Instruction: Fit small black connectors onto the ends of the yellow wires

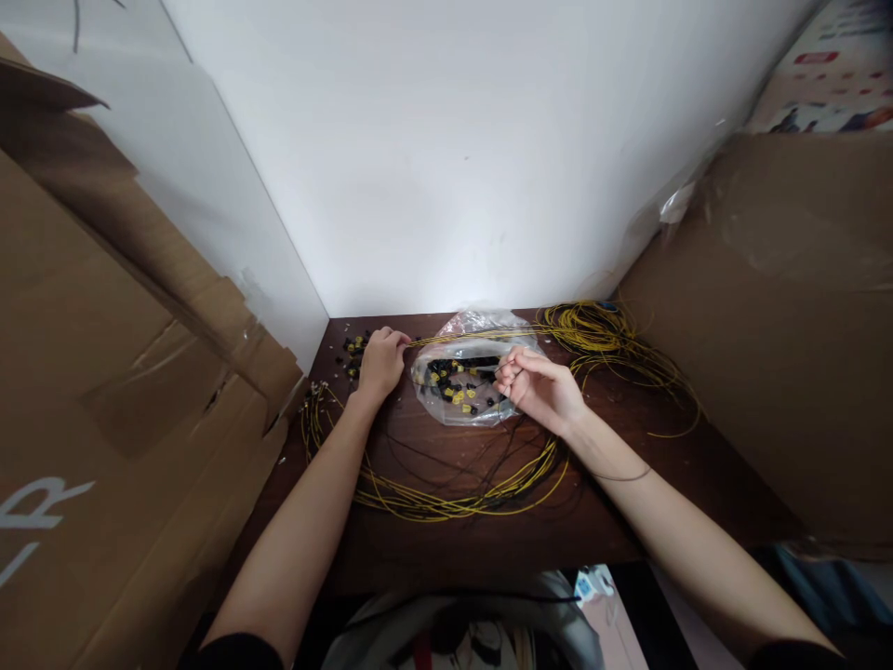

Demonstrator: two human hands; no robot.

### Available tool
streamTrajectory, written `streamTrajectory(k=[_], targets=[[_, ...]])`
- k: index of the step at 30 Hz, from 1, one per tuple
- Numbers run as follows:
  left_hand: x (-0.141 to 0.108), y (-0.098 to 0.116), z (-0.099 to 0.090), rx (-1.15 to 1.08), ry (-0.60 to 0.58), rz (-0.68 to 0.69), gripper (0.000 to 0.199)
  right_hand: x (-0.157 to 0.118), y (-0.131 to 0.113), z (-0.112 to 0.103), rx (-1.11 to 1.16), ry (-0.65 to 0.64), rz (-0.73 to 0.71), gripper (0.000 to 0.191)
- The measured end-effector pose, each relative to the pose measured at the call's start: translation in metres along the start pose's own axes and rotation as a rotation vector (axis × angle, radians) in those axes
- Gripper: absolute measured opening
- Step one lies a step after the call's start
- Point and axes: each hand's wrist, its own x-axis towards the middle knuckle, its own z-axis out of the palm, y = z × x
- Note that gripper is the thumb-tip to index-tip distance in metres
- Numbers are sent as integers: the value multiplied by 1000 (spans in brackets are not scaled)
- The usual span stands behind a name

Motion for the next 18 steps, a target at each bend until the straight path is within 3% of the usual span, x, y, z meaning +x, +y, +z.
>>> streamTrajectory(k=[18], targets=[[0, 1, -1, 29, 71, -20, 29, 0, 1, -2, -30, -8, -1, 2]])
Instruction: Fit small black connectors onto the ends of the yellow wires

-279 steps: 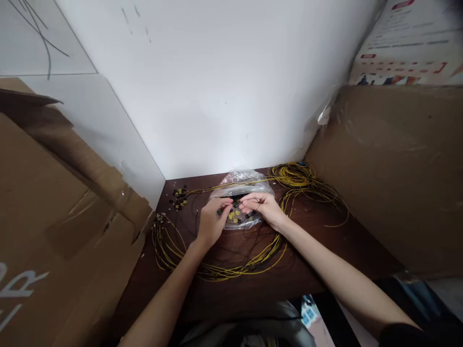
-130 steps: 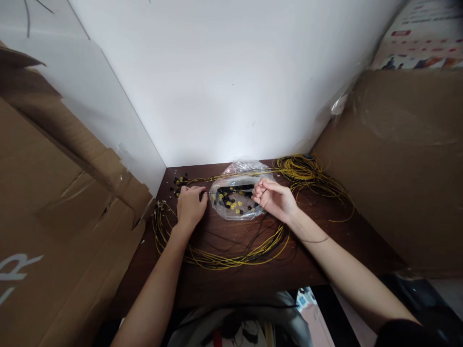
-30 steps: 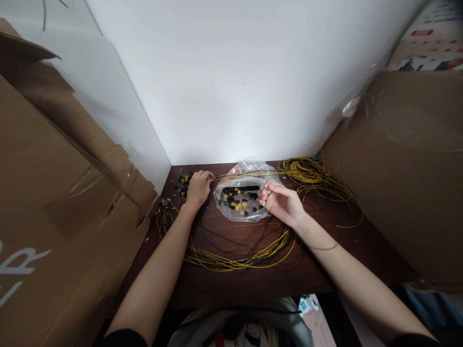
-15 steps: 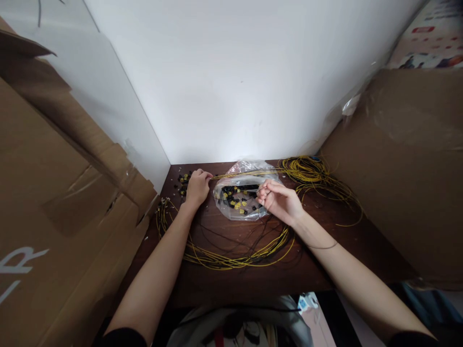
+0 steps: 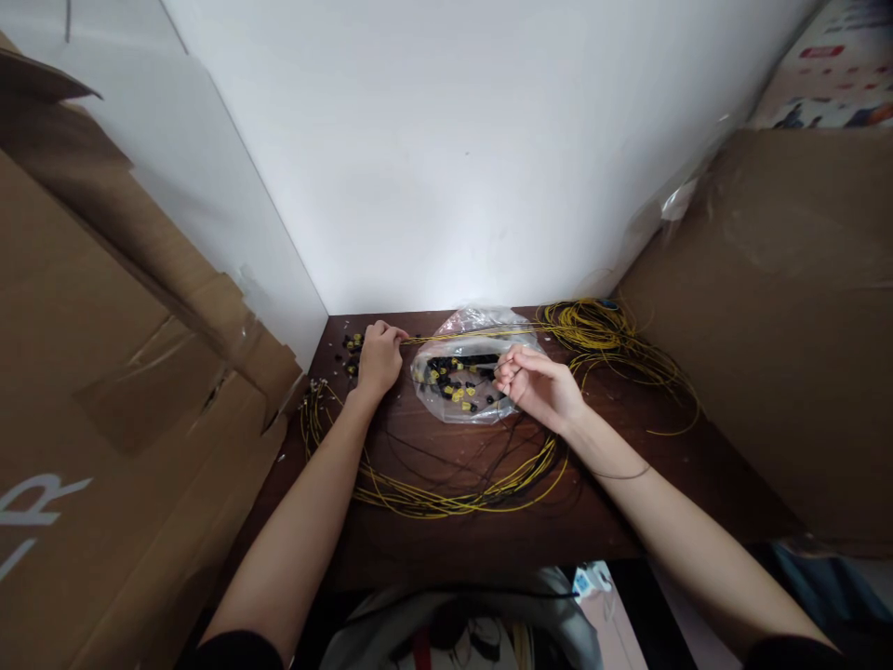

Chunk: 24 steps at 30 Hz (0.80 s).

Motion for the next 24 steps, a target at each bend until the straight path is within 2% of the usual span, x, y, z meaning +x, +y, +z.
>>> streamTrajectory(k=[24], targets=[[1, 1, -1, -58, -13, 1, 24, 0, 1, 1, -29, 3, 0, 3]])
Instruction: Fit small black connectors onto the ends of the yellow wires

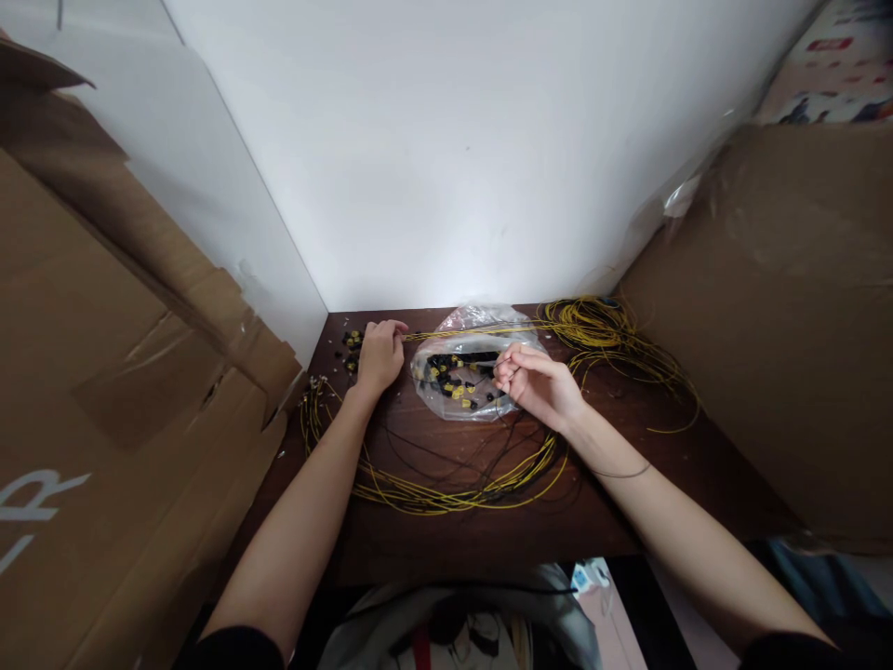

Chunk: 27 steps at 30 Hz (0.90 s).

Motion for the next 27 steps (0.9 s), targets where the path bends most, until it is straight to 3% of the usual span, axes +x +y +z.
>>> streamTrajectory(k=[13, 27], targets=[[0, -1, 1, 29, 4, 31, 11, -1, -1, 2, -5, -11, 0, 3], [-1, -4, 3, 8, 37, 55, 16, 0, 0, 1, -24, -15, 3, 4]])
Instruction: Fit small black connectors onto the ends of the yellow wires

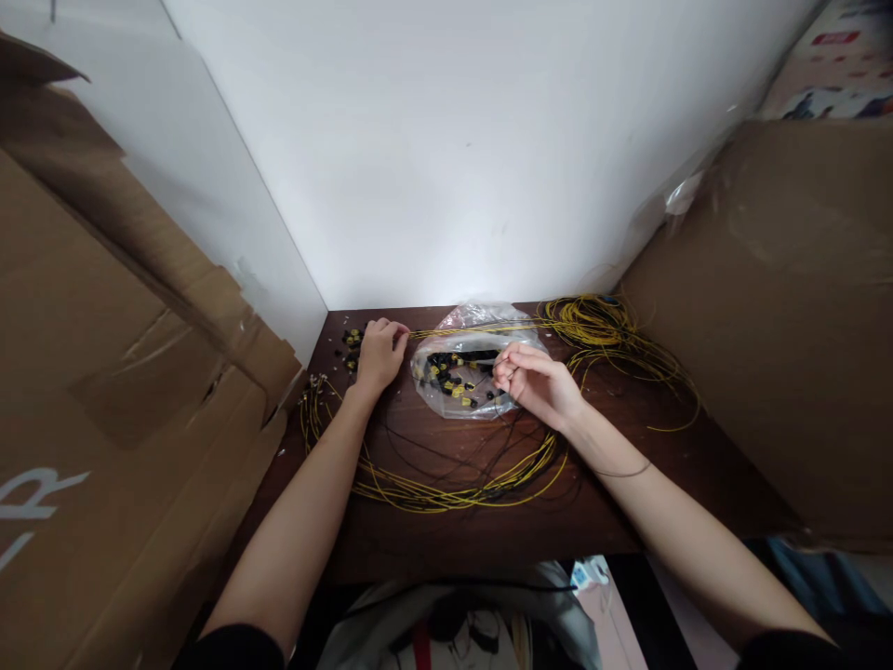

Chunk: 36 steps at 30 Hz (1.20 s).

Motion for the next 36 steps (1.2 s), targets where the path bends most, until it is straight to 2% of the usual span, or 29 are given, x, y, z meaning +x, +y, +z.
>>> streamTrajectory(k=[7, 16, 27, 36], targets=[[0, 0, 0, -22, 19, 0, 22, -1, 1, 0, -15, 4, 3, 4], [1, 2, 0, -37, 25, -41, 19, 0, 1, -1, -26, -3, -1, 4], [1, 0, 2, 9, 25, 0, 21, 0, 1, 0, -39, -1, 3, 5], [1, 2, 0, -23, 16, -31, 13, 0, 1, 1, -51, 7, 9, 6]])
